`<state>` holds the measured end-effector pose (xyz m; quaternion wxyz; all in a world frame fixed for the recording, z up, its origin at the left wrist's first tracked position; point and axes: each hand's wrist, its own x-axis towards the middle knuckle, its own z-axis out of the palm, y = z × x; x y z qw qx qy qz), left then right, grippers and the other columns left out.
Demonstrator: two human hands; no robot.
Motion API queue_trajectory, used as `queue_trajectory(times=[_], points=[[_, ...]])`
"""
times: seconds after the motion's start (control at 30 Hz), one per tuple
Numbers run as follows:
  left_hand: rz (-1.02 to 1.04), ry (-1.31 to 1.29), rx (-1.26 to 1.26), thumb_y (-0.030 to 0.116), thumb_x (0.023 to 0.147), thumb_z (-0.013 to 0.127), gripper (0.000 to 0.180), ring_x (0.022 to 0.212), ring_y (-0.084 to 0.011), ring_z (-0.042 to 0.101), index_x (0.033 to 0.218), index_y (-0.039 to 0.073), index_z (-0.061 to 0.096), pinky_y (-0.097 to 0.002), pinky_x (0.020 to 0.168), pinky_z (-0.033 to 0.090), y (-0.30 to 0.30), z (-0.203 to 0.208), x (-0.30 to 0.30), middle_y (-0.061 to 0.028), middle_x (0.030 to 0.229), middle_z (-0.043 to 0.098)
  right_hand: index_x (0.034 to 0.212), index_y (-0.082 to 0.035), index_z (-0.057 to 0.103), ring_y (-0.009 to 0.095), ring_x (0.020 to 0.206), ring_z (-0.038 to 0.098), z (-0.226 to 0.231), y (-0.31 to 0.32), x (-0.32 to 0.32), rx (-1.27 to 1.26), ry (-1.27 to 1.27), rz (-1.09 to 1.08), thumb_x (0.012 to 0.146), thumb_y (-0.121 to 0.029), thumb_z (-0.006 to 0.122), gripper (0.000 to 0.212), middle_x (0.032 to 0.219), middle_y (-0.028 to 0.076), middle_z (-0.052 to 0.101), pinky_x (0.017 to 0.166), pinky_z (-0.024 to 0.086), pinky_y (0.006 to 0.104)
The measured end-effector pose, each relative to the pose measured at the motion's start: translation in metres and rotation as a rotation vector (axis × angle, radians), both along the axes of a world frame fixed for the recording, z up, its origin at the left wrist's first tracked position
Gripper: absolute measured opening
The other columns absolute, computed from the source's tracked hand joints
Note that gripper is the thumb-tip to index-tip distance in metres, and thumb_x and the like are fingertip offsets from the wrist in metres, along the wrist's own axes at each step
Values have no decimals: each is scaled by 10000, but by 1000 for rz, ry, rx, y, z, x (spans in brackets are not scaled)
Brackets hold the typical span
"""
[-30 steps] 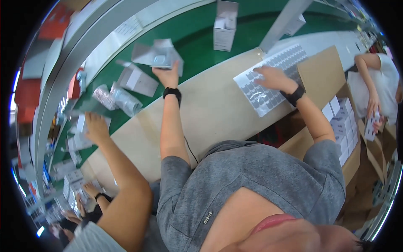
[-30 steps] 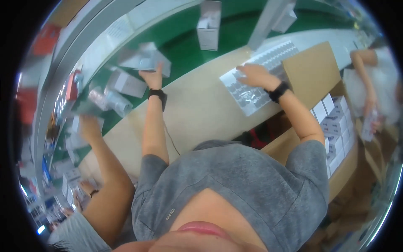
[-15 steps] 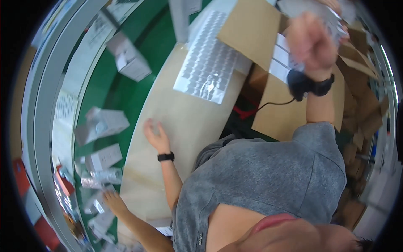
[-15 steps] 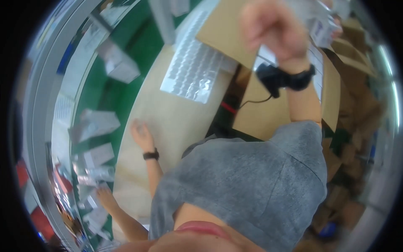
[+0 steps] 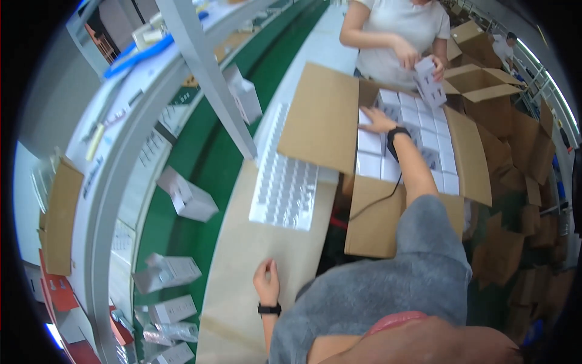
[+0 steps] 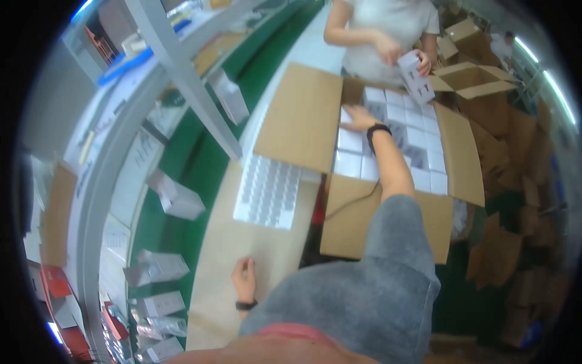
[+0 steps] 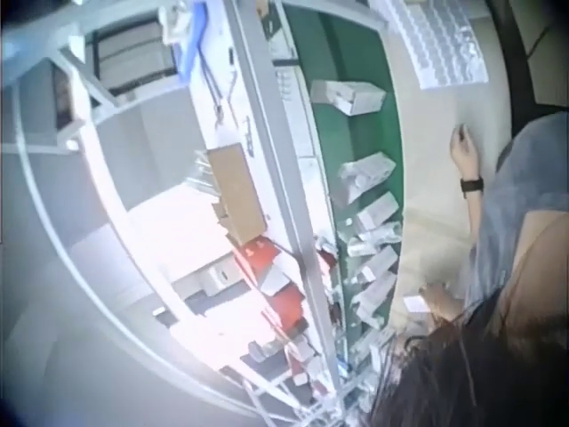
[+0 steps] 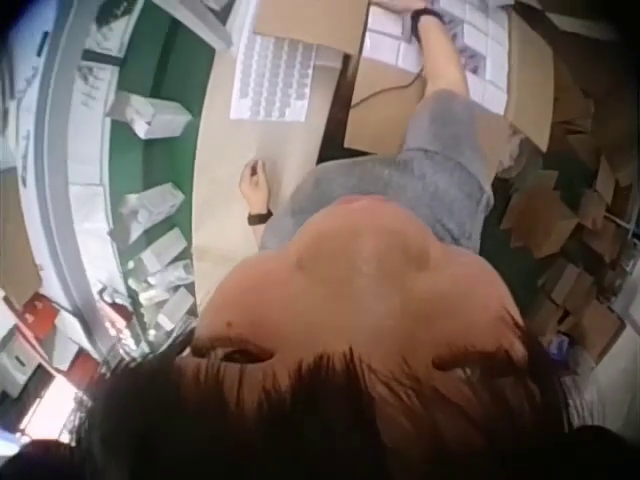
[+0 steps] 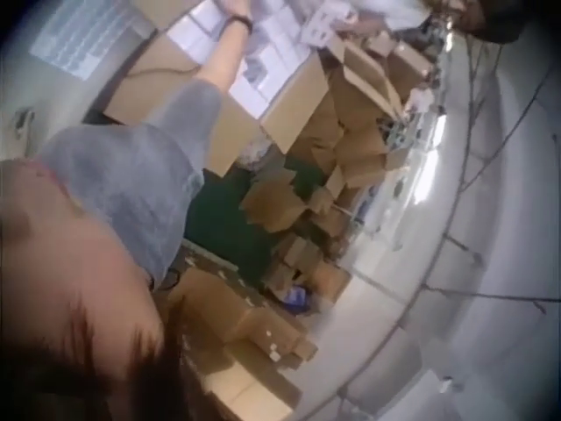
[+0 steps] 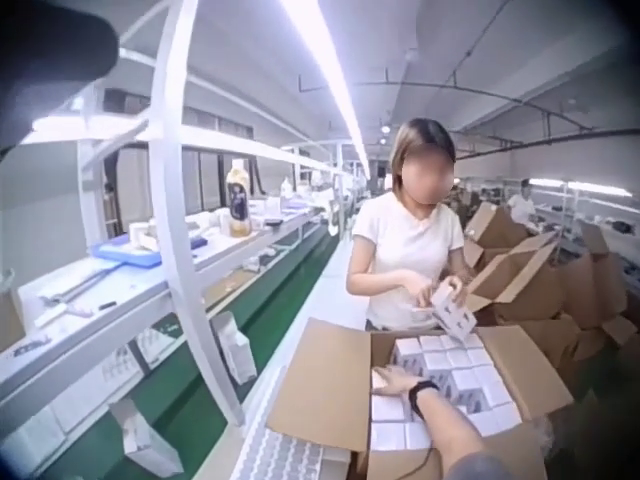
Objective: The person removes a white box from a larger cardboard box, opens it, and takes out a device wrapped in plastic. They unwrap the device, place it back into the white box, and set the box on the table before repeating the process.
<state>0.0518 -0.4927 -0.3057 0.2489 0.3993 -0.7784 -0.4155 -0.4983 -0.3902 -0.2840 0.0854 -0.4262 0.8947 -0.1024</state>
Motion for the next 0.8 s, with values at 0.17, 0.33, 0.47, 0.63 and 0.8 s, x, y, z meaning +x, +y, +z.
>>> queue_trajectory(times=[0.17,0.33,0.47,0.63,0.8], points=[[72,-31,-7,107,810,569,155,686,-201,592,864,-35,602,-295,662,470,-2,8,7,-126,788,622,1286,-62,346,381,1103,421,35,-2,21,136,14,13,685,-522,607,800,1166,246,459,871,398,424],[24,56,-87,85,799,571,135,706,-203,592,874,-22,607,-296,671,467,-8,43,-30,-117,798,622,1250,-69,394,326,893,517,114,17,50,-174,506,-36,623,-477,678,801,962,175,514,738,443,393],[-194,190,-262,109,733,648,422,945,-265,528,1103,-21,493,-334,800,425,-6,101,-75,-164,1051,543,1172,-58,483,267,821,509,227,26,125,-546,753,319,571,-425,708,739,846,117,484,668,440,351],[-324,229,-356,280,572,781,983,1194,-374,305,1288,-50,194,-415,986,254,17,160,-125,-246,1320,256,1165,-51,485,290,746,519,221,-28,229,-535,289,586,652,-412,664,652,806,141,485,632,434,374],[80,34,-433,340,521,789,957,1130,-359,384,1233,-43,276,-420,965,281,20,108,-107,-221,1191,406,1155,-45,487,340,712,552,169,-70,287,12,-119,940,793,-352,552,479,883,202,540,593,425,414]])
